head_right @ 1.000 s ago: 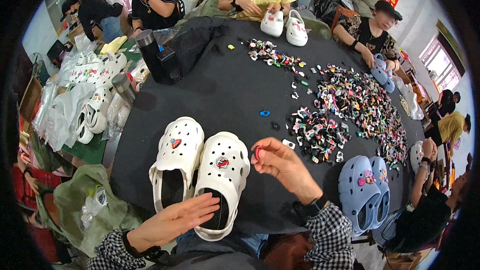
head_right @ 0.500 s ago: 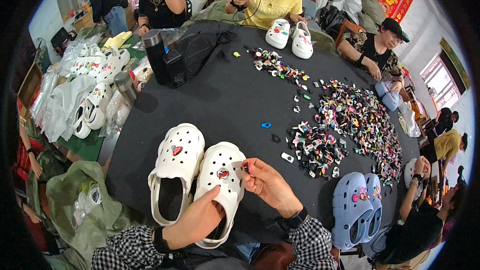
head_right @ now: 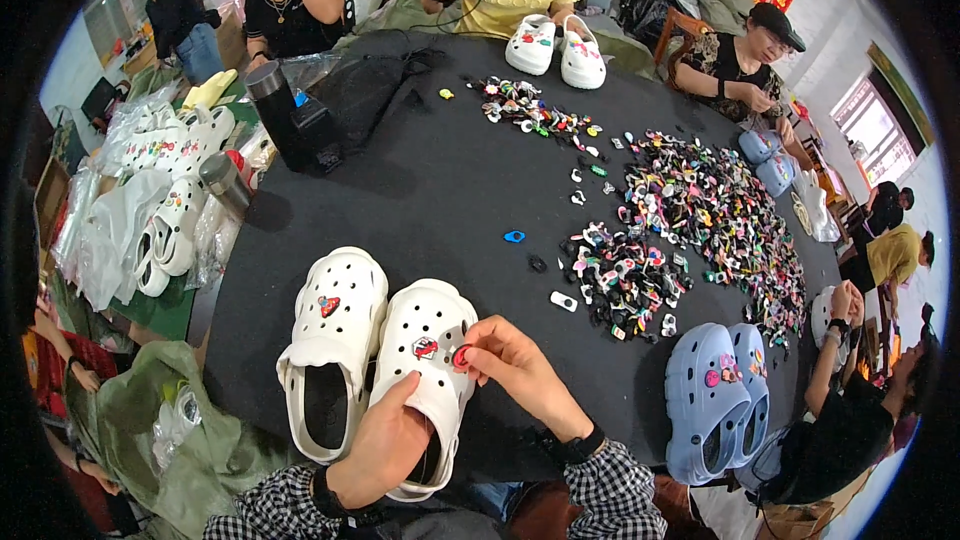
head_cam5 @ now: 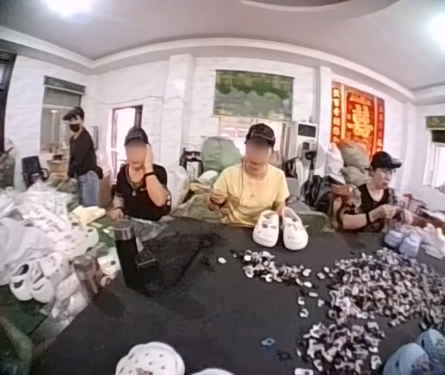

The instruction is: The recorder manually attaches decorative plastic charms to white clogs at a shared work table.

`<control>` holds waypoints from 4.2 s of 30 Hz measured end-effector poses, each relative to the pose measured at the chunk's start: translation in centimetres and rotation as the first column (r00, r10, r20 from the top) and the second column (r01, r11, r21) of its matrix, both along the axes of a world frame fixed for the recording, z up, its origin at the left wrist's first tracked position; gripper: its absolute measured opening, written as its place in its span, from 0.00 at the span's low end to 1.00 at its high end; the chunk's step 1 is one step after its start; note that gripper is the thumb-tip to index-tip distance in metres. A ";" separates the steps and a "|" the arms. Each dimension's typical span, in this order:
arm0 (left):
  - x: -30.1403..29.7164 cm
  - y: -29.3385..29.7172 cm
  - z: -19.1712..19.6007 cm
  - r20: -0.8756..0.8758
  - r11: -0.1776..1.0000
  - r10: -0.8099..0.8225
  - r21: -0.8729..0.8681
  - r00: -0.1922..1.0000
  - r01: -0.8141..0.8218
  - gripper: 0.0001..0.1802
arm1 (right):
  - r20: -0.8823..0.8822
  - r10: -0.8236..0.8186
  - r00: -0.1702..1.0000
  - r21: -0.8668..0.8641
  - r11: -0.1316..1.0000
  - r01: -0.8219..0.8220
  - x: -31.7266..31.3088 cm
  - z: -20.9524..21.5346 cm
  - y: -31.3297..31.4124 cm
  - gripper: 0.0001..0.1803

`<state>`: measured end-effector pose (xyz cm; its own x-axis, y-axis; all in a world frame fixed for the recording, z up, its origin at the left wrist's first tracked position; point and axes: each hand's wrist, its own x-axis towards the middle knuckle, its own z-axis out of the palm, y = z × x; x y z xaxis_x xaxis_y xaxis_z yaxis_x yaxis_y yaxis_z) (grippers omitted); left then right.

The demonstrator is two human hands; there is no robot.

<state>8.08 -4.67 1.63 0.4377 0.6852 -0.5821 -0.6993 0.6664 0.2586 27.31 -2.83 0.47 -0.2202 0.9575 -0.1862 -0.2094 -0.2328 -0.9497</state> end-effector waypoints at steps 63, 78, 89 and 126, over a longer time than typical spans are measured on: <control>-0.9 0.0 -0.2 -0.024 0.990 -0.049 0.131 0.998 0.052 0.26 | 0.217 -0.556 0.803 0.087 0.830 0.551 12.0 -1.5 0.9 0.12; -0.6 0.0 -0.1 -0.022 0.989 -0.079 0.121 0.997 0.081 0.26 | 0.718 -0.561 0.411 0.437 0.824 0.362 14.0 0.5 0.9 0.08; -0.8 0.0 0.1 -0.023 0.992 -0.075 0.098 0.997 0.077 0.26 | 0.825 -0.439 0.356 0.524 0.830 -0.191 10.4 -0.4 7.7 0.07; -0.4 -0.4 -0.7 0.034 0.999 -0.026 0.028 0.999 0.025 0.23 | 0.475 0.016 0.880 0.101 0.992 -0.073 -1.3 1.9 0.6 0.08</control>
